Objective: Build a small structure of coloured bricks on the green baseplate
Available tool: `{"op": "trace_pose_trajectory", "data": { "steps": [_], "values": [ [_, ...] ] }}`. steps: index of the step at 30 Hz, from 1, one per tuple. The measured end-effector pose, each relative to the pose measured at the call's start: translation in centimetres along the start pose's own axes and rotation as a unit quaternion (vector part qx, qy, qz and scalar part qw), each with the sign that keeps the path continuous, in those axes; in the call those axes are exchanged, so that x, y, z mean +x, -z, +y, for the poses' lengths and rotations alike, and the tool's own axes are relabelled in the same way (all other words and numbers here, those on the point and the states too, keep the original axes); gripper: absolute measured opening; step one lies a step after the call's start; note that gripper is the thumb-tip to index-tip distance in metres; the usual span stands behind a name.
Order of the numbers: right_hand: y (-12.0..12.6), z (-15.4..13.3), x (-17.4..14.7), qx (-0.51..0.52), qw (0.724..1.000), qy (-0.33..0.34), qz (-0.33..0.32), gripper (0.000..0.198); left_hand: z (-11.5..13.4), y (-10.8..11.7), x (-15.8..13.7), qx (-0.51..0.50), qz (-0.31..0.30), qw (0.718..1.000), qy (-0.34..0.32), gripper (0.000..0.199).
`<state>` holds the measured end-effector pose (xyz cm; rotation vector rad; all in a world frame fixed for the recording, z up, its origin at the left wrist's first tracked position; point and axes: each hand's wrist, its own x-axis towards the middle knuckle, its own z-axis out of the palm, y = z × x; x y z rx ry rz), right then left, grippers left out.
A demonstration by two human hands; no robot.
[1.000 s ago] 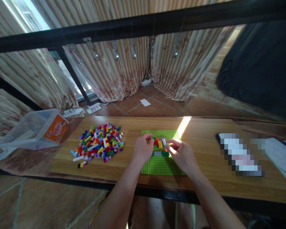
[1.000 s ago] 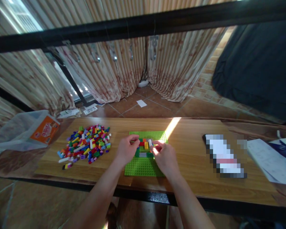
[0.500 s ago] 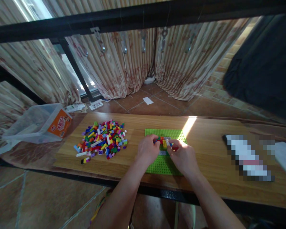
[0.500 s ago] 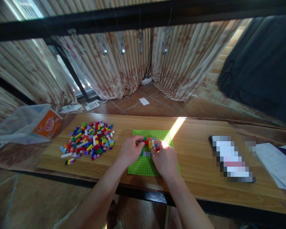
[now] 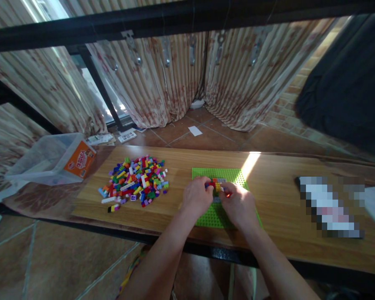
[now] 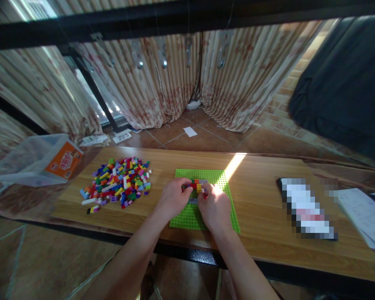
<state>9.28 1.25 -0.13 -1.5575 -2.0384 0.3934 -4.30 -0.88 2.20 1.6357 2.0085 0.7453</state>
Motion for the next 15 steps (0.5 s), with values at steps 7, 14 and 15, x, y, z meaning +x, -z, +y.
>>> {"op": "trace_pose_trajectory", "data": {
  "steps": [7, 14, 15],
  "values": [
    [1.5, 1.1, 0.8, 0.029, 0.995, -0.086, -0.028, 0.027, 0.1, 0.3, -0.2, 0.022, -0.002, 1.0, -0.011, 0.023],
    [1.3, 1.5, 1.0, 0.059, 0.992, -0.094, -0.061, 0.026, -0.1, -0.4, -0.8, 0.1, -0.005, 0.988, -0.118, 0.033],
    [1.3, 1.5, 1.0, 0.065, 0.991, -0.095, -0.062, 0.026, -0.1, -0.5, -1.0, 0.114, -0.011, 0.985, -0.126, 0.034]
  ]
}}
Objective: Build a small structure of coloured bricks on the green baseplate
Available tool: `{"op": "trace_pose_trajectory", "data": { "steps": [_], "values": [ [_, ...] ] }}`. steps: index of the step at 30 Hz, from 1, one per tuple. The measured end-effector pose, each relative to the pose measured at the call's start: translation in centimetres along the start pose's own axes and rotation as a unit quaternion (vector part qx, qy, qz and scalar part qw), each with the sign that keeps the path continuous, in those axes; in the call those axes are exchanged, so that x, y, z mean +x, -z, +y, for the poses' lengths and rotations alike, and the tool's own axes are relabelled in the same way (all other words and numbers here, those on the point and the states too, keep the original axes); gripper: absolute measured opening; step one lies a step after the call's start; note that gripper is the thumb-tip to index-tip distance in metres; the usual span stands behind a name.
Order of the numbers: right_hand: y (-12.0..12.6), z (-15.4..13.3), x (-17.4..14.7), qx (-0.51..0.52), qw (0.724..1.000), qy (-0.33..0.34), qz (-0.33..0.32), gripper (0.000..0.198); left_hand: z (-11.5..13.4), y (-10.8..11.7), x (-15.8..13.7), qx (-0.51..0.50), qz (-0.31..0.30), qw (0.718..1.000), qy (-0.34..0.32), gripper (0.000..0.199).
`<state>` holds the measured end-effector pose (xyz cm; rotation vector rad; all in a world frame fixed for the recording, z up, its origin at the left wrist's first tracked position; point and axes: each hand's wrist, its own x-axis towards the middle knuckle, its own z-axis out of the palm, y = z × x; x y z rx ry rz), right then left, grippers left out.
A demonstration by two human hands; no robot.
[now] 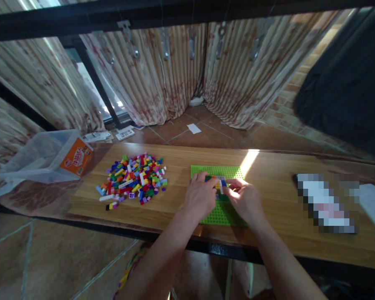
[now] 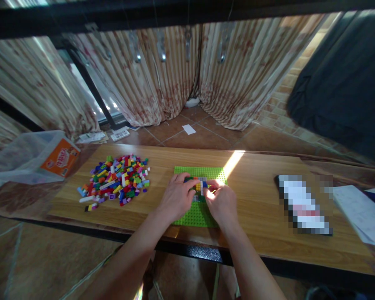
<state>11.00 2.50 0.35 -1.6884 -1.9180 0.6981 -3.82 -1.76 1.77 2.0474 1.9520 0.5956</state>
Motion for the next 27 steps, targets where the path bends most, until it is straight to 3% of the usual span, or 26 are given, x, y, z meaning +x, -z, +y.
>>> {"op": "trace_pose_trajectory", "data": {
  "steps": [5, 27],
  "values": [
    [0.03, 0.07, 0.0, 0.006, 1.0, 0.002, -0.001, 0.026, 0.22, -0.5, -0.47, 0.039, -0.032, 0.998, -0.025, 0.04],
    [-0.15, 0.98, 0.86, 0.078, 0.996, 0.0, -0.045, 0.026, 0.77, -0.64, -0.64, 0.091, -0.039, 0.995, -0.02, 0.039]
  ]
}}
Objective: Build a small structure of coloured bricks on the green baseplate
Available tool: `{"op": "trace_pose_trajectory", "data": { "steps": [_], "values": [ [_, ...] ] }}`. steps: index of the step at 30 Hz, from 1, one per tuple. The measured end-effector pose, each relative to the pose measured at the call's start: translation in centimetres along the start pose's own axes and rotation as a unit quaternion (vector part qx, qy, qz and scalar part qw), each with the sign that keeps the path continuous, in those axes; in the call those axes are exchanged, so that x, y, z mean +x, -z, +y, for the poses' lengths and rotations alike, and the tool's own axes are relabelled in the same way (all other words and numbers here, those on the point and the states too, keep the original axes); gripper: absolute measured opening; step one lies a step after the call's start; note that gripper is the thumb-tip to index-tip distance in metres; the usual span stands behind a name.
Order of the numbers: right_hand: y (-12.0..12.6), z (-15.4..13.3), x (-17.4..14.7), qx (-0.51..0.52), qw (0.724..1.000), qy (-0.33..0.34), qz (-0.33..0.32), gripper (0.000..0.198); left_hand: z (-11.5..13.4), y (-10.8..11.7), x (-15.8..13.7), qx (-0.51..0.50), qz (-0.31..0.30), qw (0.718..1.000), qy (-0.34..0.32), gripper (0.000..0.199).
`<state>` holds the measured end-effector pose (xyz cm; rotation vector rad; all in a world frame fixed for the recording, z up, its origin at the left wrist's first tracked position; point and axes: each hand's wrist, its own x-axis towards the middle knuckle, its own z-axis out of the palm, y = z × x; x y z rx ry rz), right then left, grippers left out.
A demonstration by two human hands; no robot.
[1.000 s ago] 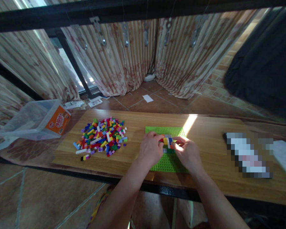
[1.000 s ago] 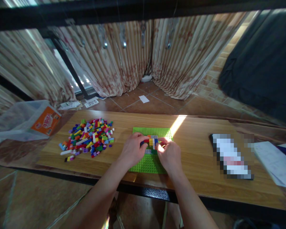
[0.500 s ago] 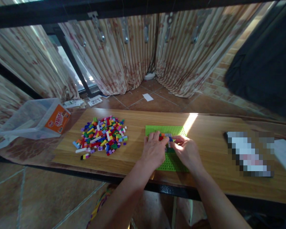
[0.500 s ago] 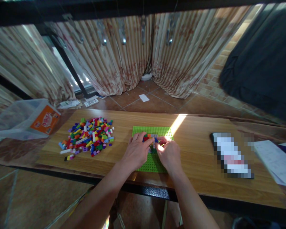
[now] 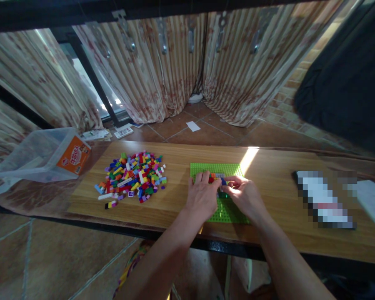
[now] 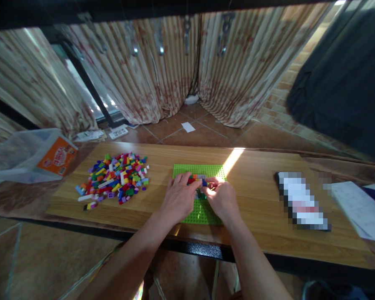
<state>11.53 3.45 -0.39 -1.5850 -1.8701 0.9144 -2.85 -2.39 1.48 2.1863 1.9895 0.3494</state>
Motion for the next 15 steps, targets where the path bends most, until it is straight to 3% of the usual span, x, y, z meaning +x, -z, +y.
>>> {"op": "trace_pose_trajectory", "data": {
  "steps": [15],
  "values": [
    [-0.2, -0.8, -0.4, -0.023, 0.999, 0.002, 0.024, 0.024, 1.3, 0.2, 0.3, 0.019, 0.001, 0.999, 0.028, 0.029]
  ]
}}
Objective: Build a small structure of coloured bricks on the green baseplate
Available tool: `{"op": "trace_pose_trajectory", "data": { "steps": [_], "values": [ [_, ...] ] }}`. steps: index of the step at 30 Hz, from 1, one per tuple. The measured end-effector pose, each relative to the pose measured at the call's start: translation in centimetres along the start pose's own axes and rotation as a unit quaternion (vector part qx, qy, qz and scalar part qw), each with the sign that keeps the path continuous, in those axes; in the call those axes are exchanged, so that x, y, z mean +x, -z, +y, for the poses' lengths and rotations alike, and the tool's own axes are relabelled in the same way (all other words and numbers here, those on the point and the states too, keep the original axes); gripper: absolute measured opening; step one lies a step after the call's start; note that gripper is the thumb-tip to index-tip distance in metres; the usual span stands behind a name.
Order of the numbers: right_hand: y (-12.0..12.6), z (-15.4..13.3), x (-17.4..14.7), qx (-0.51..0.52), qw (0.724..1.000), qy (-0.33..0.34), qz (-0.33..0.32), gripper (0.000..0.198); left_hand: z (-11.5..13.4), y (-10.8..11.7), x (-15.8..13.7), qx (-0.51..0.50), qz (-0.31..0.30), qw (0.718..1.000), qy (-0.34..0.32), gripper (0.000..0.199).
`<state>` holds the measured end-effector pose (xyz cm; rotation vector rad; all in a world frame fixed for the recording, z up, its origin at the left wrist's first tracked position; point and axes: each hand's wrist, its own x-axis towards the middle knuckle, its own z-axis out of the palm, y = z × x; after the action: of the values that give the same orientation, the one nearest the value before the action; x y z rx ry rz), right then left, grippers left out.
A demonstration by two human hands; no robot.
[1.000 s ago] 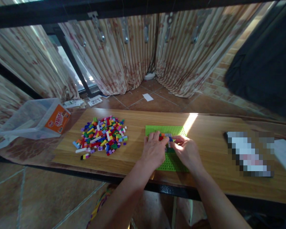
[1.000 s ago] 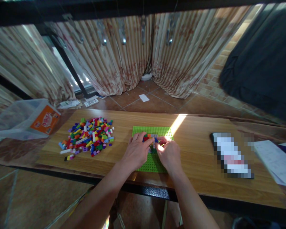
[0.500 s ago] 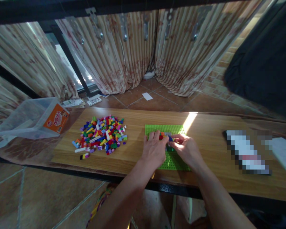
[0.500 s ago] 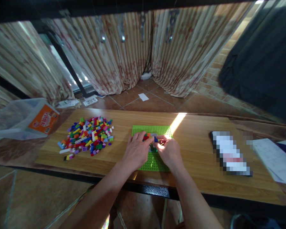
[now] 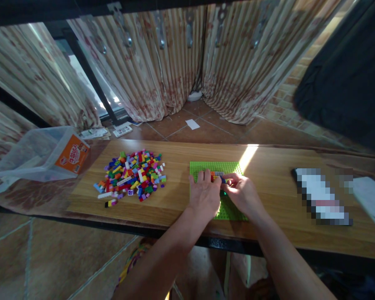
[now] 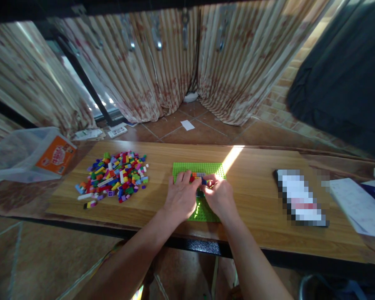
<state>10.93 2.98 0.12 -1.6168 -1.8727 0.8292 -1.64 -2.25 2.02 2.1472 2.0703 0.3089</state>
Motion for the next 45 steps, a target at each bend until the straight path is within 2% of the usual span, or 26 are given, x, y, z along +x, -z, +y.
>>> {"op": "trace_pose_trajectory", "data": {
  "steps": [8, 12, 17, 21, 25, 29, 33, 38, 42, 45],
  "values": [
    [0.0, 0.6, 0.0, -0.019, 0.999, 0.024, -0.01, 0.024, -0.5, -0.6, -0.5, -0.022, 0.018, 1.0, 0.0, 0.037],
    [0.5, 0.9, 0.1, 0.001, 1.0, 0.021, -0.016, 0.027, -1.1, -0.1, -0.3, -0.068, 0.028, 0.997, -0.002, 0.043],
    [1.1, 1.4, 0.2, 0.09, 0.994, -0.015, 0.068, 0.032, -2.7, 1.3, 0.8, -0.153, 0.072, 0.983, 0.077, 0.046],
    [1.6, 1.5, 0.2, 0.131, 0.985, -0.014, 0.112, 0.032, -4.1, 2.1, 1.3, -0.2, 0.114, 0.968, 0.103, 0.046],
    [1.9, 1.0, 0.1, 0.145, 0.981, -0.018, 0.129, 0.032, -4.6, 2.5, 1.3, -0.196, 0.101, 0.968, 0.118, 0.044],
    [1.6, 0.7, 0.1, 0.15, 0.981, -0.021, 0.124, 0.032, -4.2, 2.4, 1.1, -0.175, 0.061, 0.976, 0.119, 0.044],
    [1.3, 0.7, 0.0, 0.106, 0.989, -0.024, 0.103, 0.032, -3.5, 1.7, 0.8, -0.158, 0.026, 0.981, 0.105, 0.044],
    [0.9, 0.5, -0.2, 0.022, 0.997, 0.007, 0.071, 0.028, -3.0, 0.8, 0.7, -0.133, 0.025, 0.988, 0.069, 0.044],
    [0.5, -0.2, -0.5, -0.003, 0.999, 0.029, 0.024, 0.025, -2.8, 0.7, 0.8, -0.119, 0.023, 0.991, 0.061, 0.044],
    [0.4, -0.6, -0.7, -0.024, 0.999, 0.036, 0.018, 0.022, -2.7, 0.8, 1.0, -0.111, 0.024, 0.992, 0.063, 0.044]
  ]
}}
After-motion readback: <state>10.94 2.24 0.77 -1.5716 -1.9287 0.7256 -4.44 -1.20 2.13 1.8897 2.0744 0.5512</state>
